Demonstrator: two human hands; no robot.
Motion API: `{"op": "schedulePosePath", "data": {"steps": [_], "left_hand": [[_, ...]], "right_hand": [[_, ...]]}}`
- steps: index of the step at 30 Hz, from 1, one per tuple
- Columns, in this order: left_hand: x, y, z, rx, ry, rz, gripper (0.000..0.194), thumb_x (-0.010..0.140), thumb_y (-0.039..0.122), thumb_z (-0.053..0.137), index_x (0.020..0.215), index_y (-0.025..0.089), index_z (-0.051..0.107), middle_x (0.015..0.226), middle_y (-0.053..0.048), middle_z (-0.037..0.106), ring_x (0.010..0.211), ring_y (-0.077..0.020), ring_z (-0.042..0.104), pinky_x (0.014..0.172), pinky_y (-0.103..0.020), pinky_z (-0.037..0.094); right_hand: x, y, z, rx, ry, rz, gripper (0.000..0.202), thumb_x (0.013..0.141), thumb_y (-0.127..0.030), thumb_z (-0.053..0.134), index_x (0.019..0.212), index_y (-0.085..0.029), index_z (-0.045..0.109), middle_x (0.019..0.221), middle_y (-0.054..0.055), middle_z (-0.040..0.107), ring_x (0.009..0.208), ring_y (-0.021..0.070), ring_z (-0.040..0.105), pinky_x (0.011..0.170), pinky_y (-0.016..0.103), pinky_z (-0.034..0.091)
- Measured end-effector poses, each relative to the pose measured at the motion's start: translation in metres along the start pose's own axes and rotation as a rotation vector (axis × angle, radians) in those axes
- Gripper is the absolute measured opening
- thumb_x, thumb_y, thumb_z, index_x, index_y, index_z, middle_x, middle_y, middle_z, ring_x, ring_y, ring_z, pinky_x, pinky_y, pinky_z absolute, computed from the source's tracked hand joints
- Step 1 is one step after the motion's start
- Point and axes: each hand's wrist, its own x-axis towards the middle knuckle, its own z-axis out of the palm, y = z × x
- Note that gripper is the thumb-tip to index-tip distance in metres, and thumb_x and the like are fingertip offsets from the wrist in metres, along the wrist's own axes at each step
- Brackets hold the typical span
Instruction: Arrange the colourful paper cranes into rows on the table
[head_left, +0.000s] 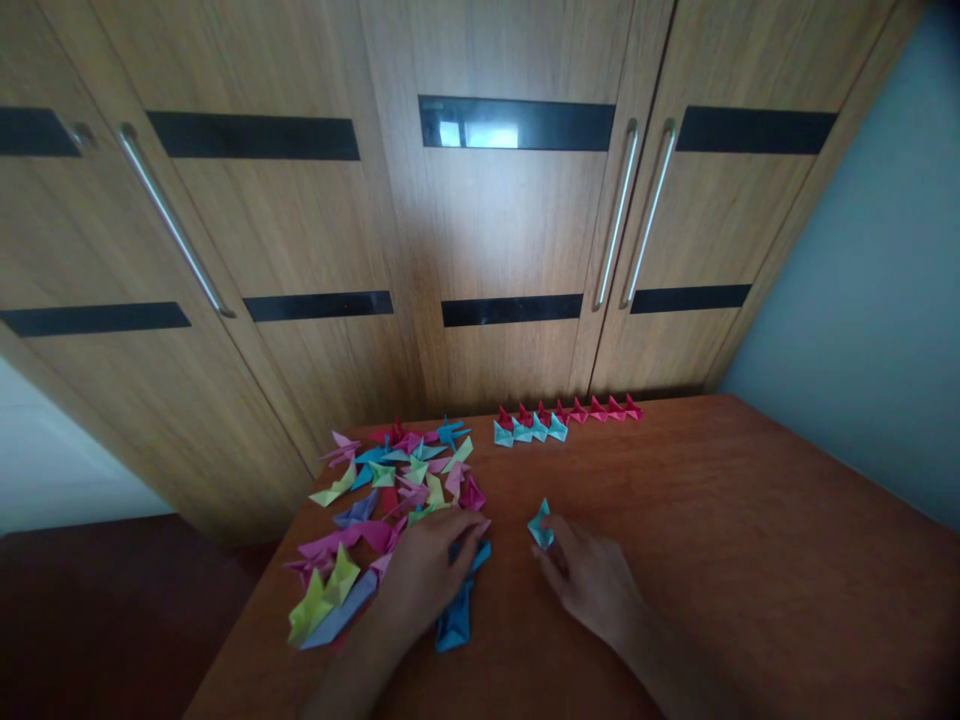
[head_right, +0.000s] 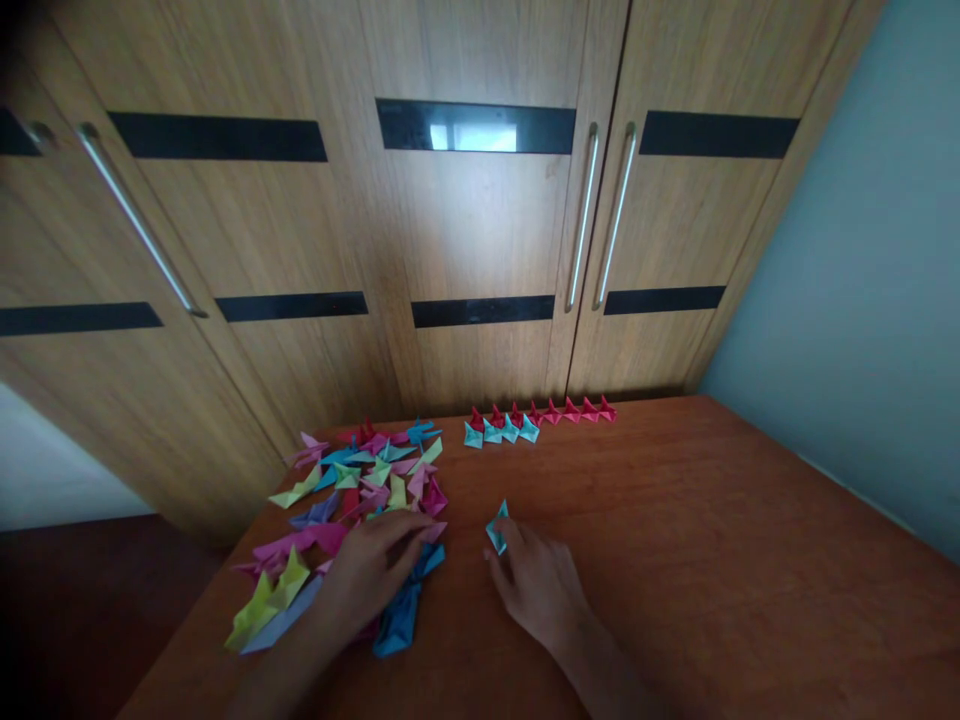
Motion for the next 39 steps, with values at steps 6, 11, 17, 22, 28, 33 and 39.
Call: {"op": "schedulePosePath", "data": {"steps": [6, 11, 17, 22, 28, 33, 39], "left_hand": [[-0.025, -0.014, -0.005, 0.008, 0.021, 0.004, 0.020, 0.088, 0.019, 0.047, 0.097, 0.022, 0.065, 0.091, -0.004, 0.069, 0.083, -0.0167, 0.065, 0.076, -0.028, 0.051], [-0.028, -0.010, -0.003, -0.002, 0.014, 0.036, 0.021, 0.089, 0.019, 0.046, 0.099, 0.023, 0.063, 0.090, -0.003, 0.068, 0.084, -0.0160, 0.063, 0.078, -0.028, 0.049], [-0.028, -0.006, -0.004, 0.016, -0.048, 0.040, 0.020, 0.088, 0.018, 0.045, 0.094, 0.023, 0.064, 0.085, -0.003, 0.065, 0.080, -0.0165, 0.061, 0.075, -0.028, 0.049], [-0.028, -0.005, -0.006, 0.001, -0.021, 0.046, 0.019, 0.087, 0.016, 0.045, 0.094, 0.022, 0.062, 0.086, -0.003, 0.065, 0.082, -0.0163, 0.060, 0.075, -0.028, 0.048], [-0.028, -0.002, -0.008, 0.023, -0.026, 0.063, 0.021, 0.089, 0.018, 0.044, 0.093, 0.021, 0.064, 0.083, -0.004, 0.064, 0.080, -0.0166, 0.060, 0.073, -0.027, 0.049], [-0.030, 0.001, -0.002, 0.021, 0.002, 0.111, 0.022, 0.089, 0.018, 0.044, 0.093, 0.021, 0.065, 0.078, -0.005, 0.064, 0.076, -0.0161, 0.061, 0.069, -0.025, 0.049], [-0.032, 0.004, 0.003, 0.023, -0.031, 0.121, 0.020, 0.088, 0.016, 0.045, 0.087, 0.021, 0.065, 0.076, -0.004, 0.063, 0.075, -0.0160, 0.060, 0.068, -0.025, 0.048]], "right_hand": [[0.016, 0.029, 0.002, -0.100, 0.096, 0.017, 0.018, 0.089, -0.022, 0.039, 0.086, -0.021, 0.057, 0.083, 0.004, 0.063, 0.074, 0.0155, 0.060, 0.064, 0.023, 0.039], [0.055, 0.083, -0.018, -0.216, 0.203, 0.169, 0.015, 0.088, -0.025, 0.043, 0.088, -0.020, 0.057, 0.082, 0.004, 0.064, 0.070, 0.0151, 0.059, 0.059, 0.023, 0.036], [0.101, 0.122, -0.026, -0.375, 0.143, 0.351, 0.014, 0.088, -0.025, 0.045, 0.087, -0.020, 0.058, 0.082, 0.004, 0.064, 0.066, 0.0143, 0.057, 0.055, 0.023, 0.029], [0.118, 0.127, -0.017, -0.395, 0.055, 0.425, 0.016, 0.089, -0.027, 0.044, 0.092, -0.020, 0.059, 0.090, 0.007, 0.064, 0.075, 0.0161, 0.059, 0.060, 0.023, 0.033], [0.123, 0.126, -0.014, -0.389, 0.018, 0.455, 0.025, 0.091, -0.032, 0.039, 0.098, -0.020, 0.060, 0.096, 0.009, 0.063, 0.082, 0.0200, 0.061, 0.063, 0.026, 0.037], [0.124, 0.125, -0.013, -0.374, -0.018, 0.510, 0.030, 0.091, -0.035, 0.037, 0.103, -0.021, 0.060, 0.098, 0.011, 0.063, 0.084, 0.0220, 0.061, 0.066, 0.030, 0.040], [0.123, 0.126, -0.013, -0.395, -0.018, 0.515, 0.032, 0.090, -0.036, 0.037, 0.109, -0.022, 0.059, 0.100, 0.011, 0.064, 0.085, 0.0230, 0.062, 0.068, 0.031, 0.042]]}}
